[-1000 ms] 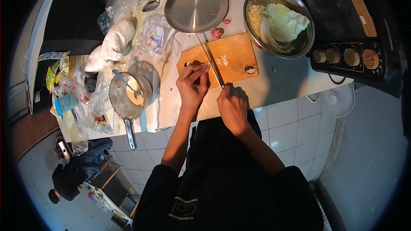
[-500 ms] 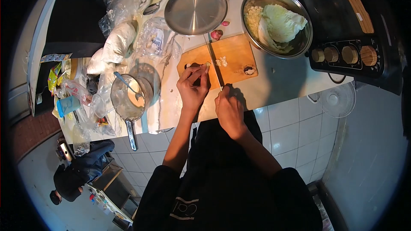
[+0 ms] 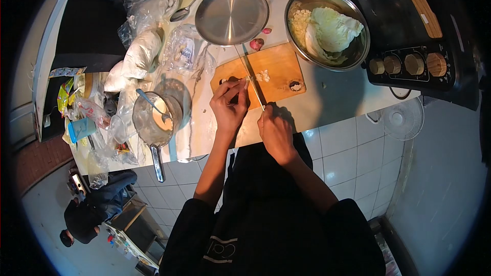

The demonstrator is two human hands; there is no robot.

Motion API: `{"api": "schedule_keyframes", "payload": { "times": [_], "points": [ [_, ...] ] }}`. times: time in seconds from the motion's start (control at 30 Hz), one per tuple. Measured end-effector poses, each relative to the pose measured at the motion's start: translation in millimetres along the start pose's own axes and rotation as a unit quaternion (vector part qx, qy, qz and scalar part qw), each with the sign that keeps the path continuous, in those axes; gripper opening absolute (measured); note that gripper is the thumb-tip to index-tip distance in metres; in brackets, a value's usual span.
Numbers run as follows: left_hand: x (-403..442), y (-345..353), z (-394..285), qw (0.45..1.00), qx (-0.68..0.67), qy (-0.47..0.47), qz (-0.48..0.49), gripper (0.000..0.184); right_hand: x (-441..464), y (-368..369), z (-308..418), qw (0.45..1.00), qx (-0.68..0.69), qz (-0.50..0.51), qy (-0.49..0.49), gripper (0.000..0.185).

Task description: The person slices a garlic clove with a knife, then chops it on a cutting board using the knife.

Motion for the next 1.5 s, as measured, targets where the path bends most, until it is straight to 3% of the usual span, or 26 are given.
{"api": "schedule_keyframes", "payload": {
  "times": [0.33,0.5,0.57,0.7,0.9,1.07,1.3,1.37,1.5],
  "points": [
    [-1,-2,0,1.000,-0.014,0.013,-0.005,0.013,4,-18,3,0.999,0.036,0.014,-0.019,0.025],
    [-1,-1,3,0.999,-0.036,-0.034,0.006,0.011,6,-14,-1,0.997,0.058,0.046,0.002,0.027],
    [-3,0,4,0.999,-0.036,-0.034,0.002,0.011,3,-5,-2,1.000,0.027,-0.002,-0.016,0.025],
    [-1,0,2,0.999,-0.029,-0.021,-0.008,0.010,1,-2,1,0.999,0.002,0.030,0.018,0.023],
    [-2,1,3,0.999,-0.024,-0.028,-0.008,0.010,2,-7,2,1.000,0.006,-0.002,-0.022,0.022],
    [-1,0,1,1.000,-0.016,-0.021,-0.003,0.008,6,-13,3,0.998,0.032,0.055,0.010,0.025],
    [-1,1,4,0.999,-0.028,-0.033,-0.002,0.009,8,-9,-1,0.998,0.047,0.039,-0.002,0.029],
    [-3,2,5,0.999,-0.030,-0.034,-0.005,0.009,3,-3,-1,1.000,-0.016,-0.016,-0.019,0.027],
    [-2,3,5,0.999,-0.025,-0.018,-0.013,0.010,2,-2,0,1.000,0.006,0.023,0.008,0.025]
  ]
}}
Point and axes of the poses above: each hand's wrist, its own x-axis towards the middle knuckle, its own y-axis out of the palm, z = x × y, the point moved 4 cm from there along x, towards the middle knuckle, and after that the axes turned 7 degrees about y, right-handed, at the moved point
